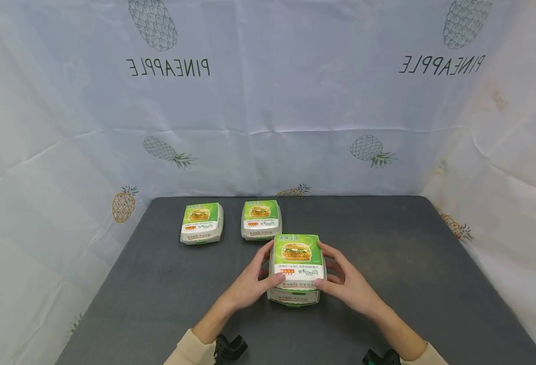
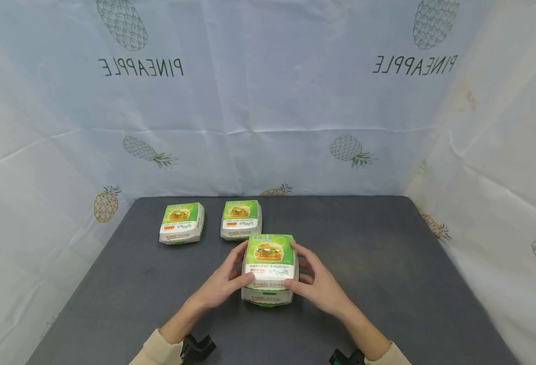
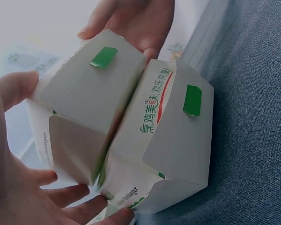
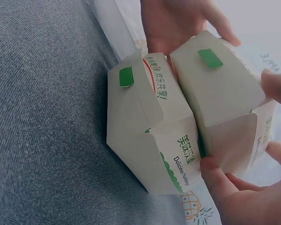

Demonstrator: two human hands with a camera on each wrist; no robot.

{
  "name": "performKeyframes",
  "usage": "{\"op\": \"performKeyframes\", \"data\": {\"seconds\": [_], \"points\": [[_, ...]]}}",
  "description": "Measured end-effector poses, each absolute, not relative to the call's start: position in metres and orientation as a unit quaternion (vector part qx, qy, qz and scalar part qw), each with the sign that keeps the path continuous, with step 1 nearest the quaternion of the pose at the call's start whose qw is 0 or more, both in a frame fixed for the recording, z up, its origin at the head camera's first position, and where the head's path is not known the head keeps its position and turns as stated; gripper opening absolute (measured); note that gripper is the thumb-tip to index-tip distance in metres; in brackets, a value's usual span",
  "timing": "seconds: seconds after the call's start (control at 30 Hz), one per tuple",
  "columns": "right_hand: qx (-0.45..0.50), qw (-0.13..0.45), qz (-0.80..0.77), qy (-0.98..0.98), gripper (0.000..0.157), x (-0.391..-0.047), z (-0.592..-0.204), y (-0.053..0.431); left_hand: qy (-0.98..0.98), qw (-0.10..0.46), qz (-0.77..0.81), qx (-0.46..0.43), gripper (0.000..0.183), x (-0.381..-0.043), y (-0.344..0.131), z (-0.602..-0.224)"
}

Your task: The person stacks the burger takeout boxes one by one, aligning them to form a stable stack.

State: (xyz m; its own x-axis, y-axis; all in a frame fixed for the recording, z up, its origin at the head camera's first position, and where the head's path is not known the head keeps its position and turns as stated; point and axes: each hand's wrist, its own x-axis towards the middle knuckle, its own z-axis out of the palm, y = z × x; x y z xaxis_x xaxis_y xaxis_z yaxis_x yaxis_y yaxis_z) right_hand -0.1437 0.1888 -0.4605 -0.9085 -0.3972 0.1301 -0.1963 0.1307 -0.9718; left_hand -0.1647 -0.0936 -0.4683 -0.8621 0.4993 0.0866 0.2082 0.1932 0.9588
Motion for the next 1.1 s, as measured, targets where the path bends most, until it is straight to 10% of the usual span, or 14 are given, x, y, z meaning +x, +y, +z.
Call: {"op": "performKeyframes", "data": {"seconds": [1.1], "points": [[-0.229, 0.016, -0.604, 0.763, 0.075, -0.1483, -0.4627, 0.1869, 0.759, 0.115, 0.595, 0.238, 0.079, -0.1598, -0.098, -0.4598]]}}
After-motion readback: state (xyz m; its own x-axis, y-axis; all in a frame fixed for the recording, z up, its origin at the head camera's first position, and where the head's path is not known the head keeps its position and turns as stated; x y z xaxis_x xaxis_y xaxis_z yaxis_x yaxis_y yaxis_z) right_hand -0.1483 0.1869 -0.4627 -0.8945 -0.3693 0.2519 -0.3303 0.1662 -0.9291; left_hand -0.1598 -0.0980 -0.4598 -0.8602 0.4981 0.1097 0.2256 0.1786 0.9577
